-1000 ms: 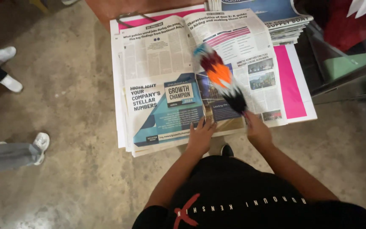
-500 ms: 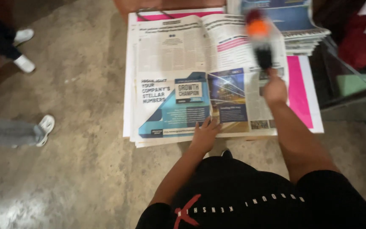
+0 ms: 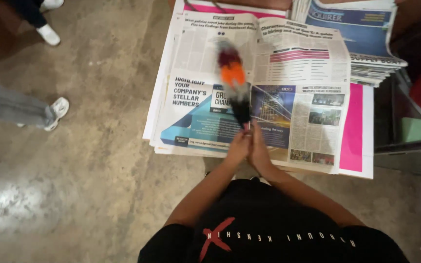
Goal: Dust each page of a newspaper in a stack using a duster.
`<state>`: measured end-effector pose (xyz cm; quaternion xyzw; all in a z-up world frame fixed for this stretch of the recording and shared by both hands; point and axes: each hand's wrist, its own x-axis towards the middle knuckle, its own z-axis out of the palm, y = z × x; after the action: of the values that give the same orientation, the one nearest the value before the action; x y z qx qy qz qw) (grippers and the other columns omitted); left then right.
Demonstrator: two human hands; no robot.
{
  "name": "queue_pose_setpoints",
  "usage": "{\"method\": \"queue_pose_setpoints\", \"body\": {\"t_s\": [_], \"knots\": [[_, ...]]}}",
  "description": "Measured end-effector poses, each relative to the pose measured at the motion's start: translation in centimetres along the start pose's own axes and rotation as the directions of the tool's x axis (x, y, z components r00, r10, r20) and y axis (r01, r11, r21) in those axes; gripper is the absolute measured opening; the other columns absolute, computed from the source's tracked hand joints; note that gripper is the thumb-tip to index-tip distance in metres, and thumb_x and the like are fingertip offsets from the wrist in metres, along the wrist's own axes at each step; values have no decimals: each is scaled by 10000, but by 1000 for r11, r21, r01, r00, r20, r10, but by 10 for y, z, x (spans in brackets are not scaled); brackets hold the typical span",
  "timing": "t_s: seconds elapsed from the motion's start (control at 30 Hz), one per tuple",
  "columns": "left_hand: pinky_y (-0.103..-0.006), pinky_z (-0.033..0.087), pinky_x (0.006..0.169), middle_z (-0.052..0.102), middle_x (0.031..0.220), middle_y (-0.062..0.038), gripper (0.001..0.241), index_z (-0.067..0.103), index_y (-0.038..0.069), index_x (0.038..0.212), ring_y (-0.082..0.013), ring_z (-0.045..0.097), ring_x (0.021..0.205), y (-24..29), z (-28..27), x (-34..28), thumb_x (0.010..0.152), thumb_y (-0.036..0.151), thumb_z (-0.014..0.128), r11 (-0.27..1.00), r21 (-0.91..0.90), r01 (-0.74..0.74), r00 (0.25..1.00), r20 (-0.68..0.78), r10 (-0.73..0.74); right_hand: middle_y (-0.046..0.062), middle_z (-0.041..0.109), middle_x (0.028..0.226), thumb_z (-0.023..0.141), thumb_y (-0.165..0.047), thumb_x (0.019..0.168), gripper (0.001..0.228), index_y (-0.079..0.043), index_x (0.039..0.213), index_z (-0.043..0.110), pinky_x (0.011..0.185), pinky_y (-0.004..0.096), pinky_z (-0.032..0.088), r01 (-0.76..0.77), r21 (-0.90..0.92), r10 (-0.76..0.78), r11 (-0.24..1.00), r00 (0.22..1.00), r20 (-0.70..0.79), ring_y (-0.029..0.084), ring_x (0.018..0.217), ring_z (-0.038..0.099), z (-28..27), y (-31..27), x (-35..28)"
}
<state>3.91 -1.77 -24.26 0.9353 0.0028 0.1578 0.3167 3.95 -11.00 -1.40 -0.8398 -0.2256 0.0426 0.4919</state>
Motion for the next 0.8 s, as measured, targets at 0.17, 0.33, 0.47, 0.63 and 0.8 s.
{"method": "queue_pose_setpoints", "body": {"t_s": [0.17,0.33,0.47,0.63,0.8], "knots": [[-401,533,764,670,996,-127,261,554,23,1266,-237,656,878,58,-163,10,1032,109,475,271,-820,505,758,271,-593,265,558,1419,528,-71,1007,733,-73,1646,169,1033,439,477,70,110,-101,991,946,308,387,1201,614,10,-6,-1],[-468,572,668,654,922,-145,317,500,79,1333,-298,680,747,33,-240,-31,1019,100,465,462,-745,482,743,67,-666,227,519,1459,671,-133,901,679,-66,1525,412,1106,459,434,171,-17,-140,985,856,498,386,1306,546,-3,-29,4],[-528,551,752,709,1061,-226,284,565,131,1332,-449,682,938,44,-302,-72,1059,193,512,848,-166,503,843,-124,-524,247,460,1493,720,-176,824,618,-42,1403,550,1128,526,394,313,-361,-112,878,870,481,434,1399,416,-15,-8,5],[-569,538,727,720,1012,-197,273,604,192,1267,-439,699,895,45,-315,-128,1035,253,474,797,151,585,790,116,-602,242,441,1526,691,-193,838,571,-40,1377,582,1109,564,375,398,-444,-119,803,836,535,448,1436,367,-15,18,1],[-609,523,688,698,1011,-231,243,611,170,1224,-484,673,860,34,-330,-141,1064,265,456,556,175,812,582,-174,-795,231,448,1534,642,-240,889,527,-55,1381,600,1118,566,375,436,-431,-190,790,843,504,418,1446,379,-16,19,-1]]}}
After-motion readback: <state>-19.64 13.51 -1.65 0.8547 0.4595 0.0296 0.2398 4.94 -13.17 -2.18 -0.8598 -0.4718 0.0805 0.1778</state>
